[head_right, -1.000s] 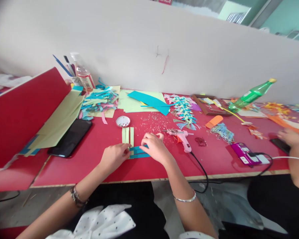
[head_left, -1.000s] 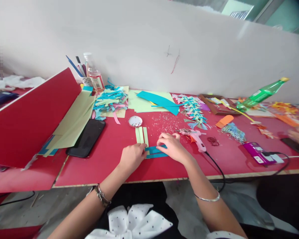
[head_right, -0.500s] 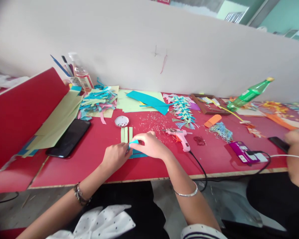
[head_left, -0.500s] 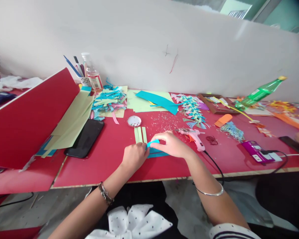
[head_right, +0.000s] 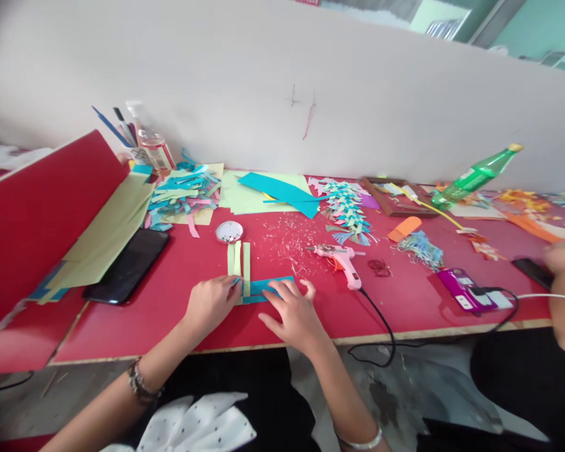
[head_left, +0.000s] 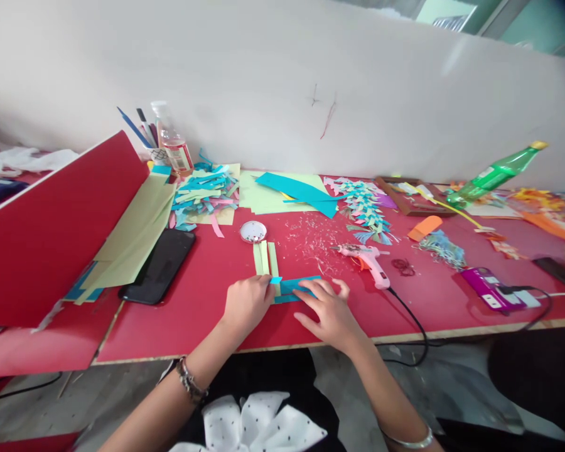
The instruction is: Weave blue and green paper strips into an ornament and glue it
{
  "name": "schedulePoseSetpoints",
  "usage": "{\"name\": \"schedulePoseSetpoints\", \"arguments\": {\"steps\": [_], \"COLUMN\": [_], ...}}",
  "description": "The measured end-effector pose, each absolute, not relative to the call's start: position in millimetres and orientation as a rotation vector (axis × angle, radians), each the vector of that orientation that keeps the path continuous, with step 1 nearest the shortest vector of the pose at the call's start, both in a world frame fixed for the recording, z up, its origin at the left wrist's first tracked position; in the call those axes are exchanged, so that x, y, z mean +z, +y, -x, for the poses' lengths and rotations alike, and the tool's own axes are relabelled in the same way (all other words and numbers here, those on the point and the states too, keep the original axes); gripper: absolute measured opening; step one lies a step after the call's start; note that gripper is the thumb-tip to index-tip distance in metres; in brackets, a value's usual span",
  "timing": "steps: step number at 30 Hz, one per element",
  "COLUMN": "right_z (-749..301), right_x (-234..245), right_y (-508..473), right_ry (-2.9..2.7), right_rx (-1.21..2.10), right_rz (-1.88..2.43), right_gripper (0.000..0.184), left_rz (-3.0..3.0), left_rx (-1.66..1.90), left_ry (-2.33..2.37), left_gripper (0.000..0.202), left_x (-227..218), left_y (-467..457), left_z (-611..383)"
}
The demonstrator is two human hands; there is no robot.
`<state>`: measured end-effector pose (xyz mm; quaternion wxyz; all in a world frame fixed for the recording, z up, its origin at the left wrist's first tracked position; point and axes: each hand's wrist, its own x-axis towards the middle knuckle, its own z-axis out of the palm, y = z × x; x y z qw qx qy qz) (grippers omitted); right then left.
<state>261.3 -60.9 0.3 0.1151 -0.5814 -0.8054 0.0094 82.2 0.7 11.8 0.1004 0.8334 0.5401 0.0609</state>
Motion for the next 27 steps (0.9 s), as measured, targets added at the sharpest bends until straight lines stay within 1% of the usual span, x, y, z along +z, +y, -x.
{"name": "schedulePoseSetpoints", "arguments": {"steps": [3, 8, 21, 27], "right_z": [-262, -258, -254, -261], "right_x": [0, -3, -10, -5], "right_y": [-62, -64, -67, -64], "right_ry": [-2.337, -2.341, -2.279, -2.21], "right_rx": [0.024, -0.042, -0.003, 0.016], "right_rz": [1.721, 1.736, 1.726, 1.696], "right_gripper": [0.035, 0.046, 0.038, 0.033], "left_rz": [-2.457, -2.468, -2.466, -2.438], "left_rx": [0.168, 0.186, 0.228, 0.237], "left_ry": [1.604, 1.604, 1.602, 1.589], "left_gripper": [0.03, 0.03, 0.03, 0.029], "left_x": [12, 10, 7, 7], "left_y": [1, 2, 1, 2], "left_z": [-82, -81, -80, -79]}}
